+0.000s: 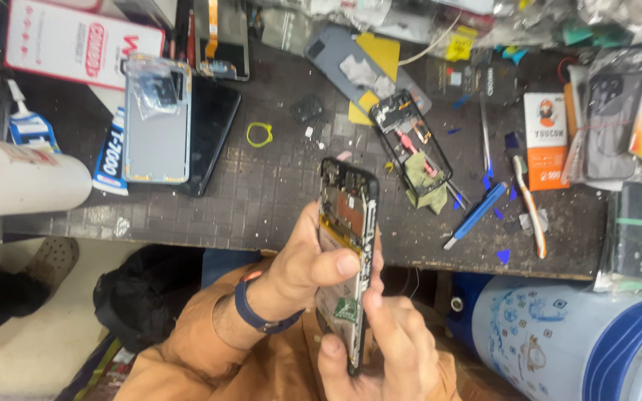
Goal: The person disassembles a smartphone, removes the battery, and uses a utility knife to cut a ribbon cable attached to the back cover. They then reassemble the phone by placing the battery back inside and closing the back cover.
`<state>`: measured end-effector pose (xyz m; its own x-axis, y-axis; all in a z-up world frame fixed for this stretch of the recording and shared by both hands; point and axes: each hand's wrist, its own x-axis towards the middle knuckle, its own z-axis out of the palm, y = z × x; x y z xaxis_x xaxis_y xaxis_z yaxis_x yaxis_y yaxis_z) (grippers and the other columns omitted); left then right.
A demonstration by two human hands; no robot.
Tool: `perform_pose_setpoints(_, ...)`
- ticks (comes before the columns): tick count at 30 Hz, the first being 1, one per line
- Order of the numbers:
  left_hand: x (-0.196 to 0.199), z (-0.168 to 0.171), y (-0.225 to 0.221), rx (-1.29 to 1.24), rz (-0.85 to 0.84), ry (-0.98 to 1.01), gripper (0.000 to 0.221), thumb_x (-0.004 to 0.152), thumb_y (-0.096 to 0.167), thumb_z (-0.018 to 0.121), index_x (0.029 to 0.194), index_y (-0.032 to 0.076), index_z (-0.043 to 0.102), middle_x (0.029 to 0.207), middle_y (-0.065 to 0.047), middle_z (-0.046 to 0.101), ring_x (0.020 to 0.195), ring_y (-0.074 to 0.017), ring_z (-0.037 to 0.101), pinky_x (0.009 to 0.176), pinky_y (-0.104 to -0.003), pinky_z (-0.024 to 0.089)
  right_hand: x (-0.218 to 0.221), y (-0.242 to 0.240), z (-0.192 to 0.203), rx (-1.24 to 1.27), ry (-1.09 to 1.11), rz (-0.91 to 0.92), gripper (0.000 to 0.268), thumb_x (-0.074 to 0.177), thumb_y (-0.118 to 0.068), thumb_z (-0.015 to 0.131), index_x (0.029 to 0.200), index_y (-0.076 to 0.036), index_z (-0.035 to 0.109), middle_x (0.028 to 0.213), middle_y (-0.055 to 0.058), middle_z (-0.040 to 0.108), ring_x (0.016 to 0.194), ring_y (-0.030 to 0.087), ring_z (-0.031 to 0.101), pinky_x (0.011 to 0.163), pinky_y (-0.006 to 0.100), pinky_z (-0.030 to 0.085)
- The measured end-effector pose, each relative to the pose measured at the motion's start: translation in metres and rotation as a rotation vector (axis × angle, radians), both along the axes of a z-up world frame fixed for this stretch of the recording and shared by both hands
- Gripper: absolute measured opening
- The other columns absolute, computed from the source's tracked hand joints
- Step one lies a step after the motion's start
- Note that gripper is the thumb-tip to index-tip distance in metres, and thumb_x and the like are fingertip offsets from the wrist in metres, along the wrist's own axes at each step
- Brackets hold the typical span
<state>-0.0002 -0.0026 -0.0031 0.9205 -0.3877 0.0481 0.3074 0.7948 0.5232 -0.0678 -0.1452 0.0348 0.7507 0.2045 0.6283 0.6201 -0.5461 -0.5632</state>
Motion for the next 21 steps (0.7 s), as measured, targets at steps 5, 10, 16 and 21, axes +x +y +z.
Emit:
perform_pose_setpoints(5,0.001,0.004,0.008,0.010,0.003,0.067,0.046,0.079,0.032,0.088,0.099,-0.004,0.067,0.086,-0.012,0.070,0.073,-0.0209,0.072,0.064,-0.035,0.064,-0.007,-0.001,-0.036,0.572,0.045,0.188,0.073,0.091,-0.032,0.081,0.141,0.007,0.044,0.094,0.018,0.063,0.086,0.025,0.064,0.078,0.034,0.052)
perform_pose_setpoints(10,-0.001,0.002,0.011,-0.027,0.082,0.138,0.046,0.076,0.030,0.087,0.100,-0.003,0.065,0.084,-0.011,0.069,0.069,-0.0196,0.072,0.055,-0.036,0.063,0.026,-0.016,-0.082,0.720,0.222,0.042,0.032,0.105,-0.017,0.056,0.132,0.001,0.053,0.096,0.014,0.066,0.077,0.016,0.062,0.071,0.027,0.051)
perform_pose_setpoints(16,-0.004,-0.007,0.011,-0.098,0.114,0.092,0.044,0.082,0.027,0.086,0.103,-0.005,0.064,0.085,-0.013,0.069,0.069,-0.0184,0.069,0.061,-0.034,0.063,0.085,-0.008,-0.117,0.135,0.361,-0.192,0.012,0.089,-0.008,0.069,0.099,-0.002,0.066,0.076,0.009,0.072,0.065,0.015,0.068,0.062,0.030,0.054)
perform_pose_setpoints(21,-0.001,-0.016,0.003,-0.066,0.164,0.090,0.044,0.082,0.027,0.085,0.104,-0.005,0.065,0.088,-0.011,0.070,0.075,-0.0175,0.071,0.072,-0.031,0.062,0.085,-0.013,-0.126,0.129,0.352,-0.111,0.023,0.084,-0.014,0.070,0.104,-0.003,0.065,0.078,0.010,0.071,0.071,0.016,0.071,0.065,0.031,0.055)
